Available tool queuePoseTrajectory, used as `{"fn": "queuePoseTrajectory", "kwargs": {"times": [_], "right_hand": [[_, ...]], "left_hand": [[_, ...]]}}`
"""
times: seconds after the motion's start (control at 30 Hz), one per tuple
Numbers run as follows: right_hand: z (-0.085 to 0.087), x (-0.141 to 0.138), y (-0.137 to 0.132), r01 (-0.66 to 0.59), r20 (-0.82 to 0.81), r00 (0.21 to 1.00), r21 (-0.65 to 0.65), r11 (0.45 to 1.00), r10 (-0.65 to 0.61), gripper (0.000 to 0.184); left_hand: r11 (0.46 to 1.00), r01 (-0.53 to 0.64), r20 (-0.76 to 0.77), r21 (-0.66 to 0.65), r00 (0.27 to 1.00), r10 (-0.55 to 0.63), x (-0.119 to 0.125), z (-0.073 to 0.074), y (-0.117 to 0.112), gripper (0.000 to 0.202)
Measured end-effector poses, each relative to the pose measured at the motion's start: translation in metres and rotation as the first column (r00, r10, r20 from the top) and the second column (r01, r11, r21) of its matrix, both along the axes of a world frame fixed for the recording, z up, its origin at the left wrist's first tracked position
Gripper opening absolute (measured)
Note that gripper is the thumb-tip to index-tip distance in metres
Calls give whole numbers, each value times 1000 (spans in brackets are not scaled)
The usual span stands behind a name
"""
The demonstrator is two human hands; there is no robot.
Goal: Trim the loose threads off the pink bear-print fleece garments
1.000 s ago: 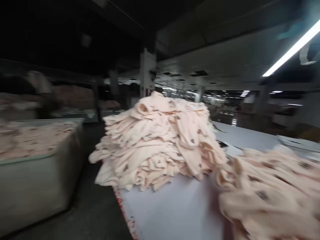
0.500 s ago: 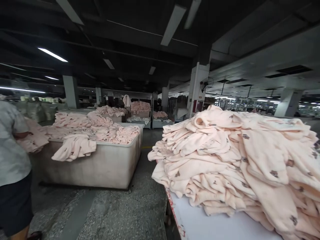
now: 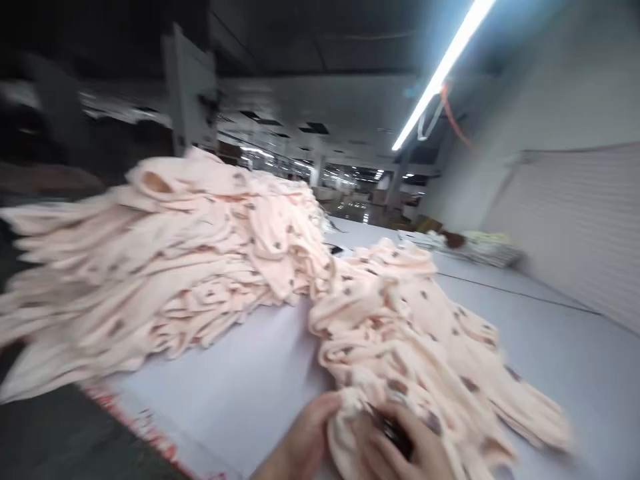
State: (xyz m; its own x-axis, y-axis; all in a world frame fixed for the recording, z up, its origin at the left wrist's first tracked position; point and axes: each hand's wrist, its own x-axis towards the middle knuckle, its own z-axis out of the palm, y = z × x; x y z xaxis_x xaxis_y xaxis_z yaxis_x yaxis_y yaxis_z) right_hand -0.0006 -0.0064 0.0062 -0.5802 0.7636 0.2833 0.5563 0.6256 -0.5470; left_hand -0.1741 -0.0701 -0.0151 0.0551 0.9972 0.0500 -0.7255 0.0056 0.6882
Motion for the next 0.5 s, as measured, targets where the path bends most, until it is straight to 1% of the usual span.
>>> {"fn": "queuePoseTrajectory", "kwargs": {"times": [0.03, 0.07, 0.13, 0.2, 0.27, 0.4, 0.5], "right_hand": [[1, 9, -4, -42, -18, 999, -6, 999, 42, 25], [2, 13, -8, -57, -30, 998, 10, 998, 58, 26], [4, 16, -15, -39, -38, 998, 68, 997, 42, 25], [5, 12, -20, 4, -19, 1000, 131, 991, -1, 25], [5, 7, -22, 26, 6, 1000, 164, 986, -28, 24], [2, -5, -23, 58, 15, 998, 191, 980, -62, 23], [2, -9, -22, 61, 11, 998, 193, 979, -64, 24]], "left_hand": [[1000, -12, 14, -13, 1000, 12, 1, -3, 4, 24], [1000, -8, 19, -27, 1000, 9, 1, -4, 6, 25], [998, -12, 18, -62, 1000, 13, 0, -6, 5, 27], [996, -9, 9, -88, 1000, 10, 0, -6, 2, 28], [996, -7, -2, -88, 1000, 6, 1, -5, -2, 28], [997, -16, -28, -77, 1000, 14, 3, -6, -4, 27], [997, -14, -37, -81, 999, 12, 1, -6, -3, 27]]}}
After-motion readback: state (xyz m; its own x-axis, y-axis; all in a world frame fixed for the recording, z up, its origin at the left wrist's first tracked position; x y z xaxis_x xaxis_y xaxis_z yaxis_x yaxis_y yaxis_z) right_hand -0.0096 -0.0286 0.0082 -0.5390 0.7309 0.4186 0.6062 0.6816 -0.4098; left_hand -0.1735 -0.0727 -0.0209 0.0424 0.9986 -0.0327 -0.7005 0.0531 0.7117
